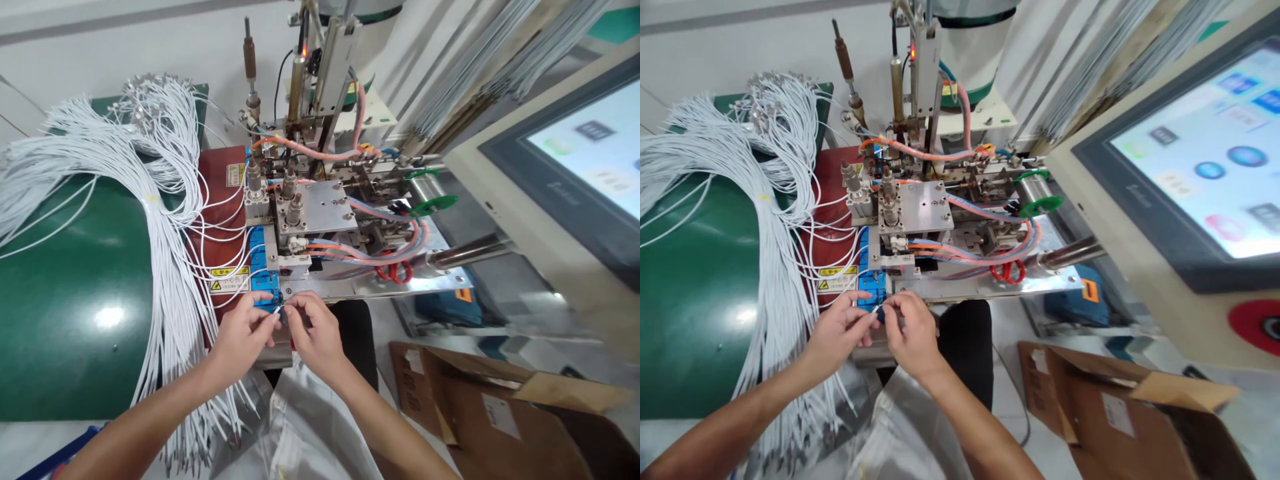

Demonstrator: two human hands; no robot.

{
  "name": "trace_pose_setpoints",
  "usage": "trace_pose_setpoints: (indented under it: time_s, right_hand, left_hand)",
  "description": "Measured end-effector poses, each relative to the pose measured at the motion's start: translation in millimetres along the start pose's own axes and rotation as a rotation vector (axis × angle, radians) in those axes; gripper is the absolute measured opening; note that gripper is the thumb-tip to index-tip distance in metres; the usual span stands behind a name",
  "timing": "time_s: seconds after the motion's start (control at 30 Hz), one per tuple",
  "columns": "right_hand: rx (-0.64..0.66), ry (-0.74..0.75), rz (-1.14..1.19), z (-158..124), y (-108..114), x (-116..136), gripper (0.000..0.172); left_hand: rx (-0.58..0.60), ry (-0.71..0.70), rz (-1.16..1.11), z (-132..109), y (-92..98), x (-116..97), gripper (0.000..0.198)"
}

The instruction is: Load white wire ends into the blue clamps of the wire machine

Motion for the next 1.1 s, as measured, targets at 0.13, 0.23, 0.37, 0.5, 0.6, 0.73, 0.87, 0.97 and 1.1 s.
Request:
trace_pose_setpoints:
  time_s: [0.13,0.23,0.37,0.5,0.6,0.73,0.87,0.97,1.1]
  right_hand:
    - [-0.007,-0.052,-0.059,3.1,-1.6,-13.0,0.014]
    - [0.012,-0.155,-0.063,4.3,-7.6,-25.2,0.017]
    - [0.037,-0.230,-0.083,4.5,-13.6,-30.6,0.017]
    - [0.085,-0.263,-0.114,9.4,-13.7,-28.8,0.016]
    - [0.135,-0.278,-0.094,14.2,-14.5,-29.0,0.016]
    - [0.171,-0.249,-0.087,17.6,-14.8,-31.5,0.014]
    - [0.219,-0.182,-0.099,19.9,-14.3,-33.5,0.018]
    - [0.207,-0.095,-0.161,23.0,-14.4,-31.4,0.025]
    - [0.159,-0.063,-0.257,22.6,-22.0,-32.2,0.028]
  left_hand:
    - [0.044,-0.110,0.294,1.1,15.4,-11.7,0.026]
    - [-0.001,-0.281,0.520,5.1,26.7,-18.6,0.019]
    - [-0.046,-0.380,0.654,13.9,30.7,-14.9,0.024]
    - [-0.056,-0.389,0.719,18.2,28.3,-12.6,0.021]
    - [-0.077,-0.372,0.779,18.2,27.0,-15.6,0.018]
    - [-0.068,-0.374,0.842,18.2,23.9,-18.6,0.020]
    - [-0.057,-0.361,0.860,19.8,23.0,-17.5,0.021]
    - [-0.055,-0.355,0.870,19.8,22.9,-17.8,0.022]
    - [-0.045,-0.335,0.895,18.7,22.0,-17.6,0.022]
Point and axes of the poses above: each hand's wrist, its own z-axis towards the middle knuckle, its own y-axis out of the back of the hand, x = y × z, the point moved 6 cm from there along z, towards the middle knuckle, and after that the axes turned 2 degrees about -y, right-handed, at the moved point
